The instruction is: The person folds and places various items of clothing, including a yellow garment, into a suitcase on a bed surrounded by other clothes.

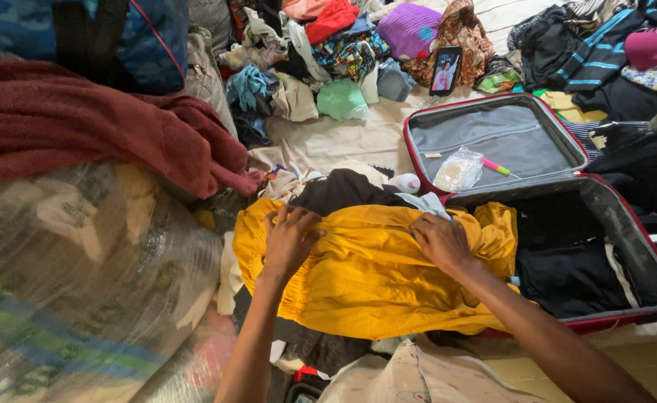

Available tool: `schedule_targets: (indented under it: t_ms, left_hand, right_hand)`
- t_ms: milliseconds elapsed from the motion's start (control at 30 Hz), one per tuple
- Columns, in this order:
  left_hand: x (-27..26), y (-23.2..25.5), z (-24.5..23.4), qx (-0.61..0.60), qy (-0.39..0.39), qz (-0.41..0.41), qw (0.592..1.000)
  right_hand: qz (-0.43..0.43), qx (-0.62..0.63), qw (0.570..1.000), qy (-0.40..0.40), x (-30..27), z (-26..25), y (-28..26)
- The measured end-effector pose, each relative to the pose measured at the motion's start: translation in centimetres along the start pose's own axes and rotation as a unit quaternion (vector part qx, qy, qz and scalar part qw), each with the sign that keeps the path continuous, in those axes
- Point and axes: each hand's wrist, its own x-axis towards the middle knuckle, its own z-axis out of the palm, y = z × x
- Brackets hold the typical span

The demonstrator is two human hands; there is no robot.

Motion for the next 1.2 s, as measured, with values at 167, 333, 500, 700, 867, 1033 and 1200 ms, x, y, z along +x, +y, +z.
schedule_targets:
  t_ms: [167, 333, 500, 700, 867, 1033, 1200]
  left_hand:
    - [3.6, 0.3, -2.2, -0.041, 0.073, 0.049, 0.995]
    - [8.9, 1.2, -4.9, -0.389, -0.117, -0.223, 0.886]
    - [10.8, -1.0, -5.9, -0.392, -0.159, -0.092, 0.901]
    - [6.7, -3.4, -4.7, -0.282, -0.26, -0.136, 0.913]
    - [6.7, 2.3, -1.6, -0.02, 0.031, 0.102, 0.994]
    - [9.8, 15.1, 0.7, -0.196, -0.131, 0.101, 0.967]
    - [9.7, 17.9, 1.1, -0.209, -0.133, 0.135, 0.959]
  right_hand:
    - [-0.053, 0.08, 0.988, 0.118, 2.9, -3.3, 2.3]
    - [0.046, 0.18, 0.981, 0.055, 7.7, -6.6, 4.5]
    - [0.205, 0.253, 0.916, -0.235, 10.2, -9.1, 5.8]
    - [0.088, 0.185, 0.951, -0.23, 7.9, -6.8, 8.8]
    - [-0.038, 0.208, 0.975, -0.066, 6.2, -8.7, 5.2]
    - [-0.012, 0.229, 0.973, -0.034, 3.0, -12.2, 0.8]
    - [0.016, 0.275, 0.954, -0.115, -0.1, -15.0, 2.5]
